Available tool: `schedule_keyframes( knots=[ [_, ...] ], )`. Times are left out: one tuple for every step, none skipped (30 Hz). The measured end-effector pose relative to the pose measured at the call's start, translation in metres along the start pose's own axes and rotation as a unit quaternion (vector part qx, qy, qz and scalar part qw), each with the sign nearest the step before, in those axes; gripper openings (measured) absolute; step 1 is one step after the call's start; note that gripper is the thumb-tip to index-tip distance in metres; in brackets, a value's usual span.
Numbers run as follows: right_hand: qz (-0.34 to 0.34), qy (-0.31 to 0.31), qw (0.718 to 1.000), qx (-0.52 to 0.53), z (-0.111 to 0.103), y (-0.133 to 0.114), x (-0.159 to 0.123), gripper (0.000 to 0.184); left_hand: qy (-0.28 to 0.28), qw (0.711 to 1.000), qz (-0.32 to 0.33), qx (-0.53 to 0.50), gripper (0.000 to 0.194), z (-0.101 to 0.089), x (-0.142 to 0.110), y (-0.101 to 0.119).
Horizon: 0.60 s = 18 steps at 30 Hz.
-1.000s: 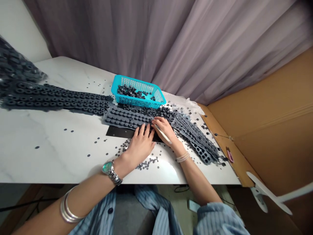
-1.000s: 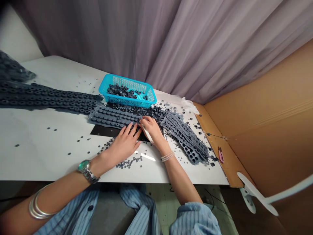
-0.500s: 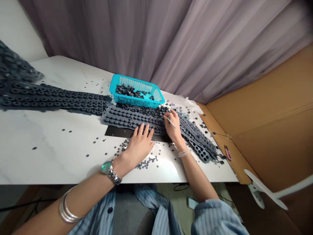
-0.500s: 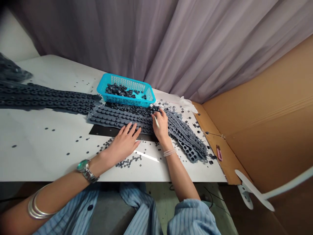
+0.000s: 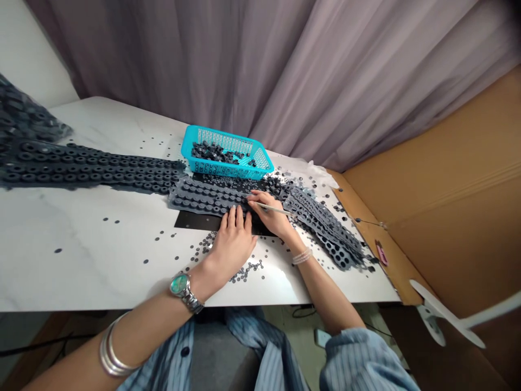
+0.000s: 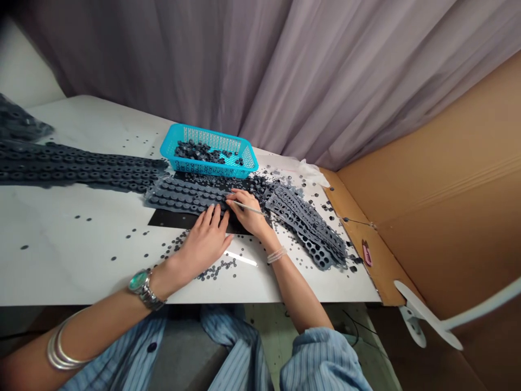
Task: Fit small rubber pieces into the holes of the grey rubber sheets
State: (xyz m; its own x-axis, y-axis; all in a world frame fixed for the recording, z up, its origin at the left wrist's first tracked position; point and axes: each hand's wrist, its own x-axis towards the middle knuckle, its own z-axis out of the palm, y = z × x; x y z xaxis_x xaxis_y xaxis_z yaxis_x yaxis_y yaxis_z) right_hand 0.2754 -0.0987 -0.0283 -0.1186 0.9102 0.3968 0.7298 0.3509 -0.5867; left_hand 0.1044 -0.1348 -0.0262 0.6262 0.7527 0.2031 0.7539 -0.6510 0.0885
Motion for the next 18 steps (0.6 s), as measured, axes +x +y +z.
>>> schedule_keyframes(
  knots=[
    [0.000,-0.005,1.000,0.001,0.0013,0.0002,-0.0002,0.023,-0.002,1.000,0.000,0.000,0.058,-0.0003,0.0001,0.0003],
    [0.000,-0.007,1.000,0.003,0.0020,0.0006,-0.0004,0.023,-0.003,1.000,-0.001,-0.002,0.058,-0.0004,0.0002,0.0005],
    [0.000,-0.008,1.000,0.005,0.0021,0.0009,-0.0005,0.023,-0.004,1.000,-0.002,-0.004,0.058,-0.0004,0.0003,0.0006],
    [-0.001,-0.009,1.000,0.006,0.0020,0.0011,-0.0007,0.023,-0.005,1.000,-0.004,-0.007,0.058,-0.0002,0.0005,0.0007],
    [-0.002,-0.010,1.000,0.008,0.0016,0.0011,-0.0008,0.023,-0.005,1.000,-0.006,-0.009,0.058,0.0001,0.0006,0.0007],
    [-0.003,-0.011,1.000,0.009,0.0013,0.0009,-0.0009,0.023,-0.005,1.000,-0.007,-0.012,0.058,0.0004,0.0007,0.0007],
    [-0.004,-0.012,1.000,0.009,0.0010,0.0006,-0.0009,0.023,-0.005,1.000,-0.008,-0.014,0.058,0.0007,0.0008,0.0007],
    [-0.005,-0.012,1.000,0.010,0.0010,0.0002,-0.0009,0.022,-0.006,1.000,-0.008,-0.015,0.059,0.0009,0.0009,0.0006],
    [-0.005,-0.012,1.000,0.010,0.0011,-0.0001,-0.0008,0.022,-0.007,1.000,-0.008,-0.015,0.059,0.0009,0.0010,0.0006],
    [-0.005,-0.011,1.000,0.010,0.0014,-0.0004,-0.0006,0.021,-0.009,1.000,-0.008,-0.015,0.059,0.0009,0.0010,0.0006],
    [-0.005,-0.010,1.000,0.008,0.0019,-0.0005,-0.0004,0.020,-0.010,1.000,-0.008,-0.015,0.059,0.0009,0.0011,0.0007],
    [-0.003,-0.009,1.000,0.005,0.0026,-0.0005,-0.0001,0.020,-0.011,1.000,-0.008,-0.015,0.058,0.0010,0.0011,0.0008],
    [0.000,-0.008,1.000,0.000,0.0033,-0.0003,0.0002,0.020,-0.010,1.000,-0.009,-0.014,0.058,0.0011,0.0011,0.0009],
    [0.003,-0.008,1.000,-0.006,0.0040,-0.0001,0.0005,0.020,-0.009,1.000,-0.009,-0.012,0.058,0.0015,0.0011,0.0011],
    [0.006,-0.008,1.000,-0.011,0.0048,0.0001,0.0009,0.020,-0.007,1.000,-0.010,-0.009,0.058,0.0019,0.0010,0.0012],
    [0.008,-0.008,1.000,-0.015,0.0055,0.0003,0.0012,0.020,-0.005,1.000,-0.010,-0.006,0.058,0.0025,0.0009,0.0013],
    [0.008,-0.006,1.000,-0.017,0.0063,0.0003,0.0014,0.021,-0.003,1.000,-0.010,-0.002,0.058,0.0030,0.0009,0.0014],
    [0.007,-0.004,1.000,-0.017,0.0072,0.0002,0.0017,0.021,-0.001,1.000,-0.010,0.002,0.058,0.0035,0.0008,0.0014]
  ],
)
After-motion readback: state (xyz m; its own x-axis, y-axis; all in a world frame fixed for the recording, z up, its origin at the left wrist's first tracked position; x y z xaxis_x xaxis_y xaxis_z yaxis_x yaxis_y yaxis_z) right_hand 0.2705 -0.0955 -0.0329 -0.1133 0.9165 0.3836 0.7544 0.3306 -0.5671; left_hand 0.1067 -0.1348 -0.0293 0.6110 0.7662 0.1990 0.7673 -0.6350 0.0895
